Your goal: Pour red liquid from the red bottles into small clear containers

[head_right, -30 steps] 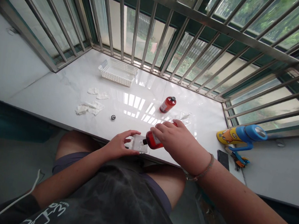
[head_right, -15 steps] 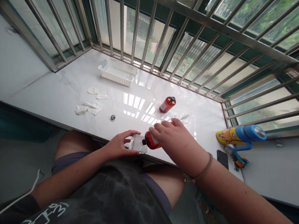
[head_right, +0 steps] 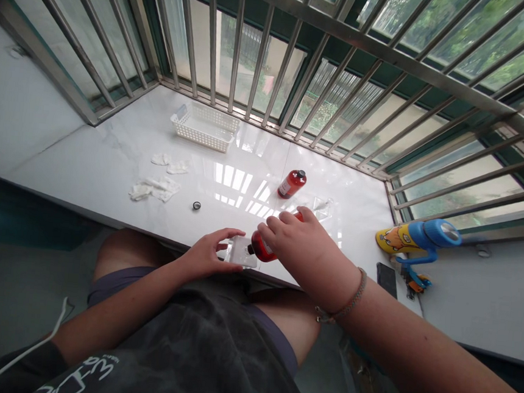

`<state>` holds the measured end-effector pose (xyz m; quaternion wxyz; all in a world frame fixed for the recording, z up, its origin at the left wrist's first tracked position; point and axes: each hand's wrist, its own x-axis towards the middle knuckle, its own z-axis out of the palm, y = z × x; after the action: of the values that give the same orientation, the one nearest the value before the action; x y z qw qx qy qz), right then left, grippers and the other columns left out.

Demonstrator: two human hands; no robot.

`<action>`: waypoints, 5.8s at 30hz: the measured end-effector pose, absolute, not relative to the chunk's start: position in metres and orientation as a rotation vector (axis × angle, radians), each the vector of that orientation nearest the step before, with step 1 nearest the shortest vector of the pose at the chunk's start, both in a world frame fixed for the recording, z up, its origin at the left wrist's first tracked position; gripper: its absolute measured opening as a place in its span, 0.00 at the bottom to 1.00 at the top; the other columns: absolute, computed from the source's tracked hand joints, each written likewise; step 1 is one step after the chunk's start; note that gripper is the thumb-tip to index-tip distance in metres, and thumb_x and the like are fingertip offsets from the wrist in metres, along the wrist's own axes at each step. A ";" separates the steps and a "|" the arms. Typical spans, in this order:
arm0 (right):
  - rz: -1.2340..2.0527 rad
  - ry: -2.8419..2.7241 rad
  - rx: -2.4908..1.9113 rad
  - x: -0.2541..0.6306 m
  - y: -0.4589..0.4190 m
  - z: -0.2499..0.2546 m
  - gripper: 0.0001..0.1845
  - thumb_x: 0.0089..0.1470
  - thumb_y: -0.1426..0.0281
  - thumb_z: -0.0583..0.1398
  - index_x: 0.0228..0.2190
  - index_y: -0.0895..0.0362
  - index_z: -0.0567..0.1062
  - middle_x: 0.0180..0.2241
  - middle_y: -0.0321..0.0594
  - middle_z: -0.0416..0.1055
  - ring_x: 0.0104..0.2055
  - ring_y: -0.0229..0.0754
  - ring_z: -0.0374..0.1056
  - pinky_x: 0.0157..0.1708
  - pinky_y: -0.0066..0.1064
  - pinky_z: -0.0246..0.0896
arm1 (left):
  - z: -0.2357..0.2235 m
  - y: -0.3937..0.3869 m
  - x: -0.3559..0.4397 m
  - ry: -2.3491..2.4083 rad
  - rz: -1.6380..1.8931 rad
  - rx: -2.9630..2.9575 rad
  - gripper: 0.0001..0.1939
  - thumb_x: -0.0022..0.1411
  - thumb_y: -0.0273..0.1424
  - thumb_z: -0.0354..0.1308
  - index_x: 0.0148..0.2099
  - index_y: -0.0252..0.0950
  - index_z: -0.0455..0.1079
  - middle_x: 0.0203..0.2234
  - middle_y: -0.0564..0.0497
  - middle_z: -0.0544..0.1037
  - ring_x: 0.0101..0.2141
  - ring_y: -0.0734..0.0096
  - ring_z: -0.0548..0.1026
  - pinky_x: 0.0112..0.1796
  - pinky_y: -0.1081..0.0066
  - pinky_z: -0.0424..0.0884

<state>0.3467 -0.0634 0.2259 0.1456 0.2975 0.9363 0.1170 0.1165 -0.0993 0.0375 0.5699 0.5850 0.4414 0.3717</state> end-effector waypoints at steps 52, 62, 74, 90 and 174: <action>-1.019 2.920 2.663 0.408 -0.107 -0.004 0.58 0.54 0.51 0.75 0.74 0.48 0.52 0.72 0.57 0.58 0.73 0.64 0.60 0.68 0.64 0.63 | -0.005 -0.015 0.020 1.942 0.816 1.772 0.15 0.62 0.32 0.61 0.50 0.36 0.77 0.49 0.36 0.82 0.58 0.38 0.75 0.65 0.41 0.66; -0.264 3.299 2.450 0.387 -0.131 0.065 0.30 0.66 0.70 0.65 0.65 0.45 0.68 0.56 0.50 0.76 0.60 0.61 0.73 0.58 0.63 0.73 | 0.051 -0.049 0.084 1.343 1.081 1.181 0.27 0.65 0.47 0.68 0.58 0.36 0.74 0.50 0.39 0.85 0.52 0.54 0.83 0.51 0.58 0.79; -0.634 3.578 2.144 0.337 -0.117 0.105 0.22 0.66 0.73 0.66 0.58 0.45 0.74 0.48 0.42 0.81 0.49 0.52 0.79 0.50 0.50 0.79 | 0.106 -0.094 0.164 0.703 0.864 0.485 0.26 0.61 0.38 0.77 0.56 0.38 0.71 0.44 0.48 0.83 0.40 0.71 0.82 0.44 0.72 0.77; -0.387 2.986 2.616 0.384 -0.079 0.074 0.26 0.67 0.63 0.65 0.62 0.49 0.67 0.47 0.43 0.81 0.48 0.53 0.78 0.51 0.50 0.75 | 0.065 -0.031 0.199 1.033 0.732 1.896 0.50 0.54 0.36 0.79 0.74 0.40 0.60 0.71 0.37 0.68 0.70 0.42 0.67 0.70 0.42 0.65; 0.018 3.064 2.480 0.400 -0.029 0.033 0.16 0.72 0.60 0.59 0.56 0.51 0.70 0.45 0.46 0.79 0.43 0.53 0.75 0.46 0.48 0.74 | 0.048 -0.083 0.113 1.453 1.021 2.041 0.11 0.75 0.35 0.57 0.57 0.42 0.72 0.52 0.42 0.80 0.54 0.54 0.79 0.59 0.52 0.76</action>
<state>0.4002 -0.0295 0.0334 -0.3898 0.5793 0.7158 0.0043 0.1131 -0.0831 0.0484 0.2165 0.7365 0.5245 0.3683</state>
